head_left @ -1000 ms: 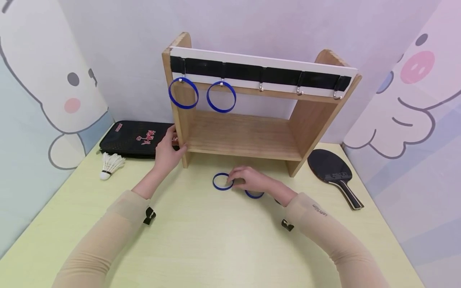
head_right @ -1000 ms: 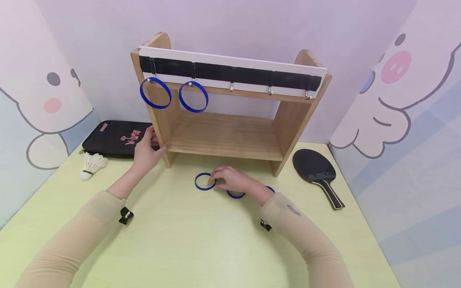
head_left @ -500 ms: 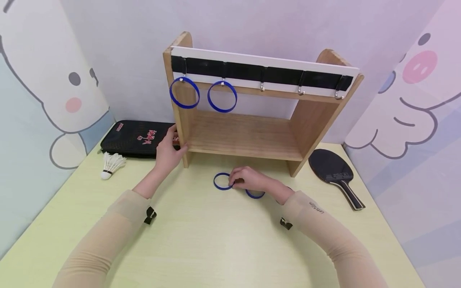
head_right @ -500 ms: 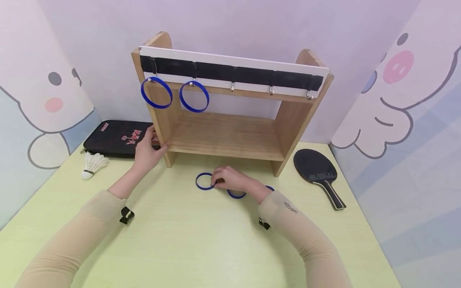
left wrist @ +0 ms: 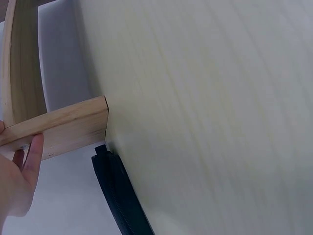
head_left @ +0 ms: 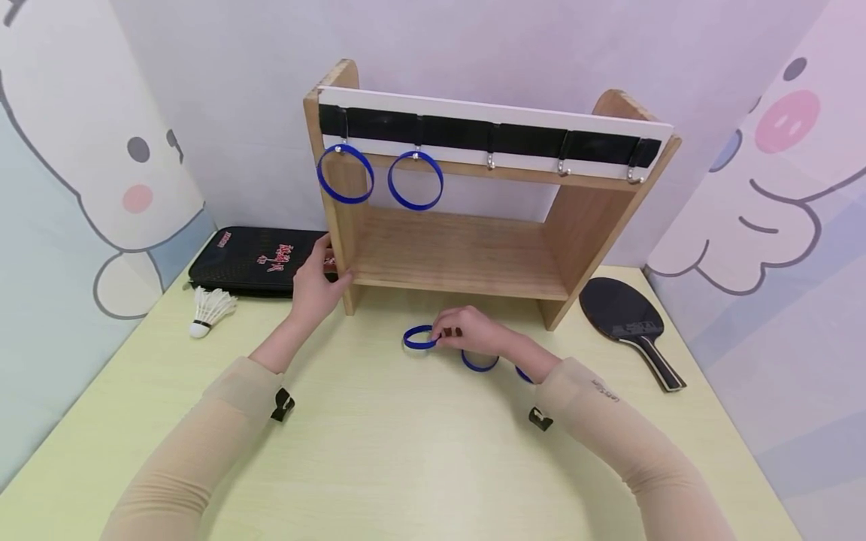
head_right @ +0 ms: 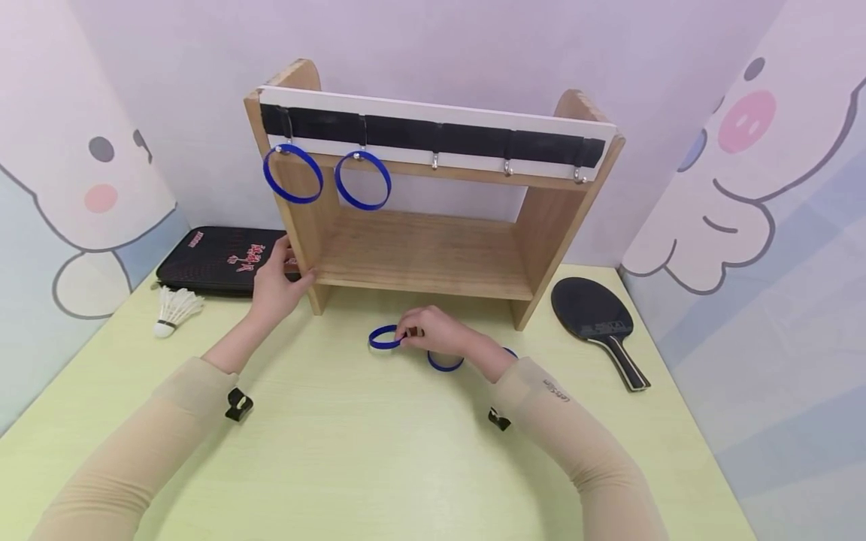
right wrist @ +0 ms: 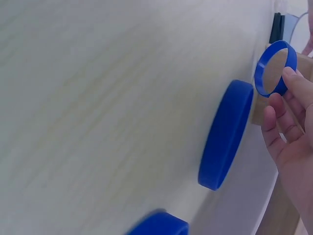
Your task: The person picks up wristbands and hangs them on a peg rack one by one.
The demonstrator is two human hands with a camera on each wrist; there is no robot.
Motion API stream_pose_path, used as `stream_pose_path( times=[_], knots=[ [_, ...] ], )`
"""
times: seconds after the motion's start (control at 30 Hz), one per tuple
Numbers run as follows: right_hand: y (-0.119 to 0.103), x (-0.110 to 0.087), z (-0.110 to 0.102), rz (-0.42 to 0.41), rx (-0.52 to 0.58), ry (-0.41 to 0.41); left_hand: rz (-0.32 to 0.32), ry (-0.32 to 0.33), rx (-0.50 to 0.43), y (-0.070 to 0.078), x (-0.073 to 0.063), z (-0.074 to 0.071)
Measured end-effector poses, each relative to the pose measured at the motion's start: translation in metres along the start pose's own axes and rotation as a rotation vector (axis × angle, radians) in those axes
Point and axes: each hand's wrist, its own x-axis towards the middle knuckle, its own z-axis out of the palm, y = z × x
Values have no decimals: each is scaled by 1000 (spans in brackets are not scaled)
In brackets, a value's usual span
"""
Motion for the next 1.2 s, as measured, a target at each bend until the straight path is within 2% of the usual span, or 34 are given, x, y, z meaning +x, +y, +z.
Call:
stream_pose_path(
  times=[0.23,0.5,0.9,1.2],
  knots=[
    [-12,-4,-8,61,63,12,7,2,2,0,0,0],
    [-21,-13,-19,95,106,76,-2,5,6,-1,1,0],
    [-34,-22,-43,109,112,171,2,10,5,-1,0,1],
    [-47,-28,-66,106,48,263,4,14,3,1,0,0]
  ],
)
